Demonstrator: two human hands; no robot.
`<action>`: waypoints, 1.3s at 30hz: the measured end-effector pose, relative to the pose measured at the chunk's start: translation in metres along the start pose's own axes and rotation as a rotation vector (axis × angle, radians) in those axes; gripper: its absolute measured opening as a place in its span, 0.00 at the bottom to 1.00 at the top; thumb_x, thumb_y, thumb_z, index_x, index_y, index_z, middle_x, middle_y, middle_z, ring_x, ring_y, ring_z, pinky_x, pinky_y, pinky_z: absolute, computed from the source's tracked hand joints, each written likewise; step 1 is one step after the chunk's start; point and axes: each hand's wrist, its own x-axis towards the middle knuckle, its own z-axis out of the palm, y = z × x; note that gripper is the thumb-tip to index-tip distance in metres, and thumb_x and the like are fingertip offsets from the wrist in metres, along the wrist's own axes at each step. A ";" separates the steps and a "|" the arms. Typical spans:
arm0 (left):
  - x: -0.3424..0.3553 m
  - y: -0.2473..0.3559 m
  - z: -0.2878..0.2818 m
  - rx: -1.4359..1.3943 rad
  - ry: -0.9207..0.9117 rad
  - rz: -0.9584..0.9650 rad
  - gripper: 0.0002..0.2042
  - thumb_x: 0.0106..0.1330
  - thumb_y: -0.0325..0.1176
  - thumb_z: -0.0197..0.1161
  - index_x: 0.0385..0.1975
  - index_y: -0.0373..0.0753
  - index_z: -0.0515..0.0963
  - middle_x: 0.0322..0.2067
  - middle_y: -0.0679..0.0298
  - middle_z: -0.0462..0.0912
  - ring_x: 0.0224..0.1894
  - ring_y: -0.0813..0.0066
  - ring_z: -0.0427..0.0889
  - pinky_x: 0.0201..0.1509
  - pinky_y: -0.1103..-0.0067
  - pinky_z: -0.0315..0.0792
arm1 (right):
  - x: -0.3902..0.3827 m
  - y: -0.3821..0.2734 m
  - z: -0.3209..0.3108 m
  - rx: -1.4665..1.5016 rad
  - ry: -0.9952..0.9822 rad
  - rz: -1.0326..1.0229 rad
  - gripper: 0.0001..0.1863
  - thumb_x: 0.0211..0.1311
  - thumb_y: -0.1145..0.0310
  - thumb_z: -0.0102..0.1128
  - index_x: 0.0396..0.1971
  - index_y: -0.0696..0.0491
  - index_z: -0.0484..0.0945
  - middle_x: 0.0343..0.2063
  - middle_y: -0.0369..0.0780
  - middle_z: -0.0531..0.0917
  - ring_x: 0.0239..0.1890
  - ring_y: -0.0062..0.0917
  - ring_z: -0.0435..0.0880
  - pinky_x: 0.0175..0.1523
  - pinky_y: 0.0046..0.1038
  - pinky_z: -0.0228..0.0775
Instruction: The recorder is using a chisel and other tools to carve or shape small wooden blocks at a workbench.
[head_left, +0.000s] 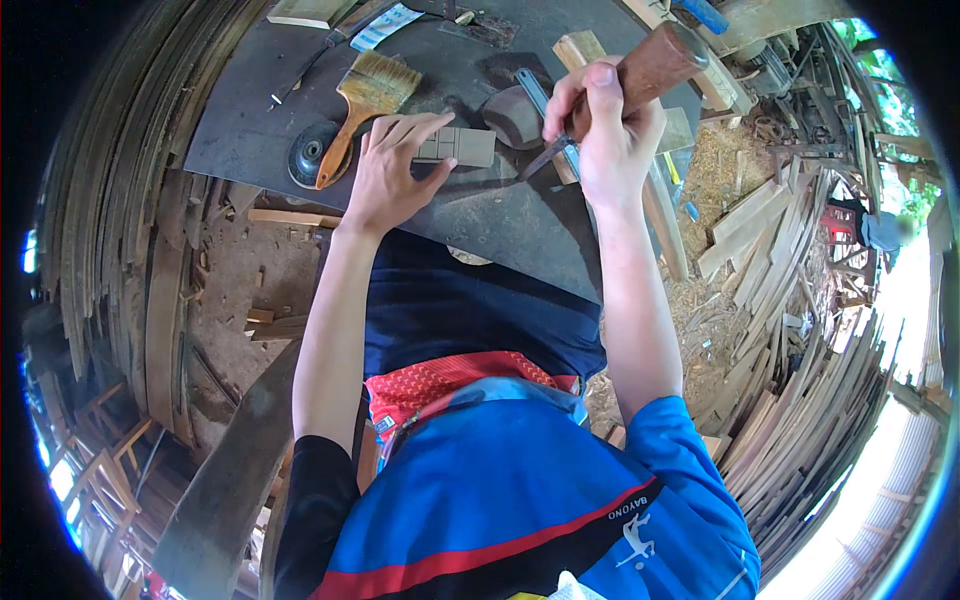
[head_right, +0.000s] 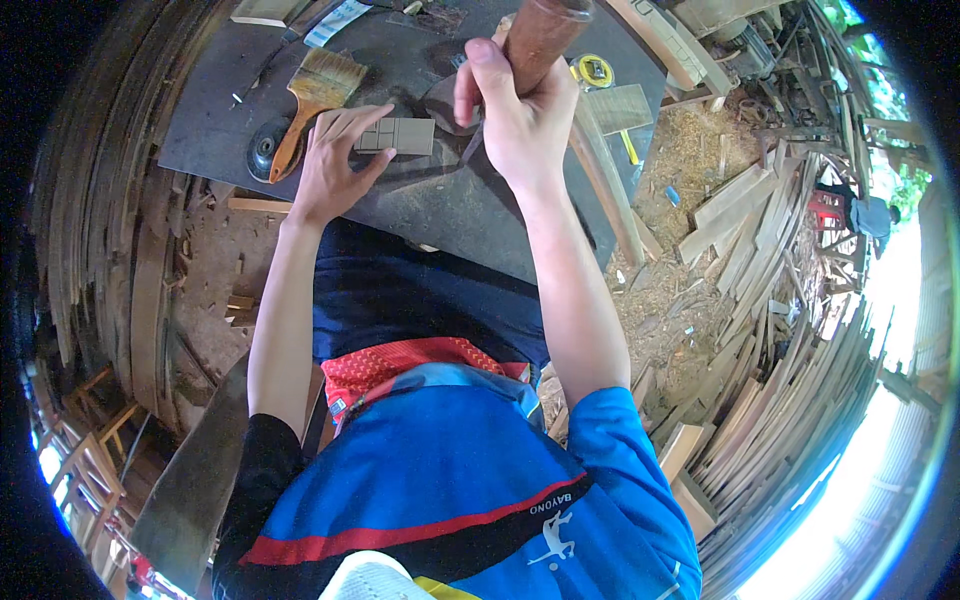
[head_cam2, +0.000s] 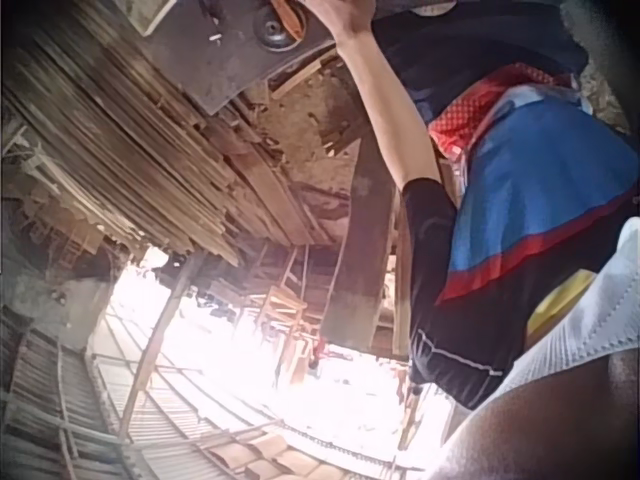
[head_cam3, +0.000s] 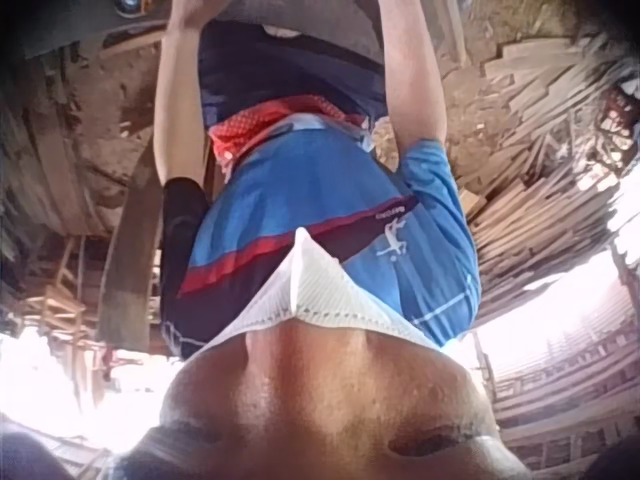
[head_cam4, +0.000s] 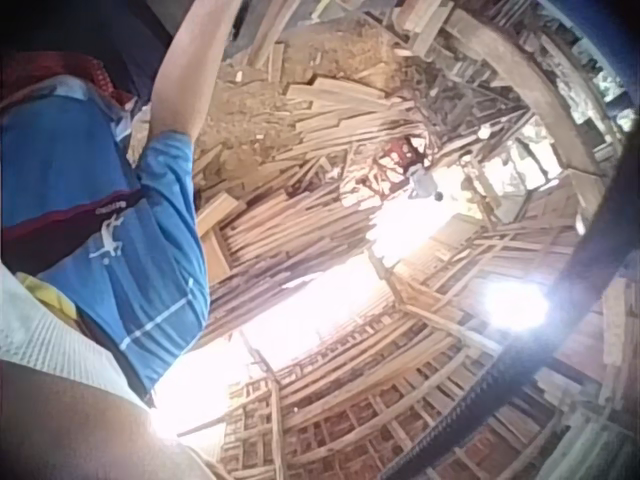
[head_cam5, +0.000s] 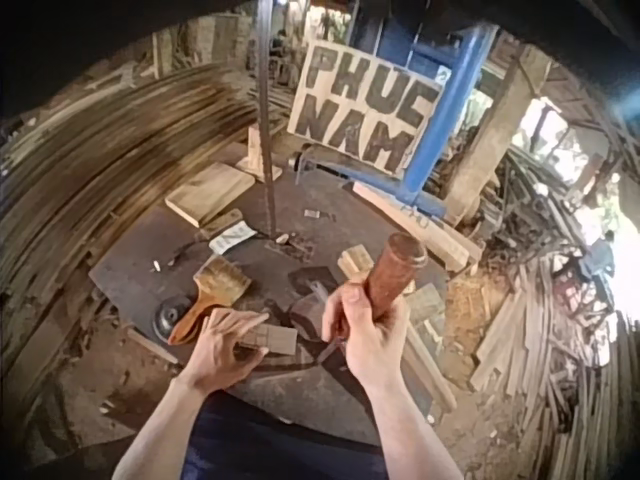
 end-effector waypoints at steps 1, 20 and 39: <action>0.000 -0.001 0.001 -0.003 0.000 0.000 0.24 0.61 0.38 0.73 0.59 0.47 0.80 0.54 0.64 0.84 0.58 0.60 0.76 0.66 0.64 0.67 | 0.000 0.000 0.000 -0.019 -0.023 0.025 0.16 0.79 0.60 0.53 0.33 0.57 0.71 0.19 0.36 0.73 0.18 0.21 0.72 0.24 0.26 0.66; 0.007 -0.011 0.013 -0.008 0.034 0.033 0.22 0.57 0.41 0.74 0.54 0.52 0.85 0.50 0.68 0.86 0.55 0.64 0.78 0.65 0.66 0.68 | 0.046 -0.006 0.063 0.199 0.021 0.138 0.28 0.74 0.49 0.61 0.18 0.50 0.66 0.10 0.30 0.67 0.10 0.15 0.65 0.16 0.22 0.53; 0.003 -0.017 0.015 0.006 0.044 0.040 0.22 0.58 0.44 0.75 0.54 0.54 0.85 0.50 0.68 0.86 0.56 0.64 0.78 0.66 0.66 0.68 | 0.046 -0.011 0.073 0.160 -0.096 0.129 0.25 0.74 0.51 0.61 0.21 0.50 0.68 0.11 0.29 0.68 0.11 0.13 0.67 0.17 0.20 0.54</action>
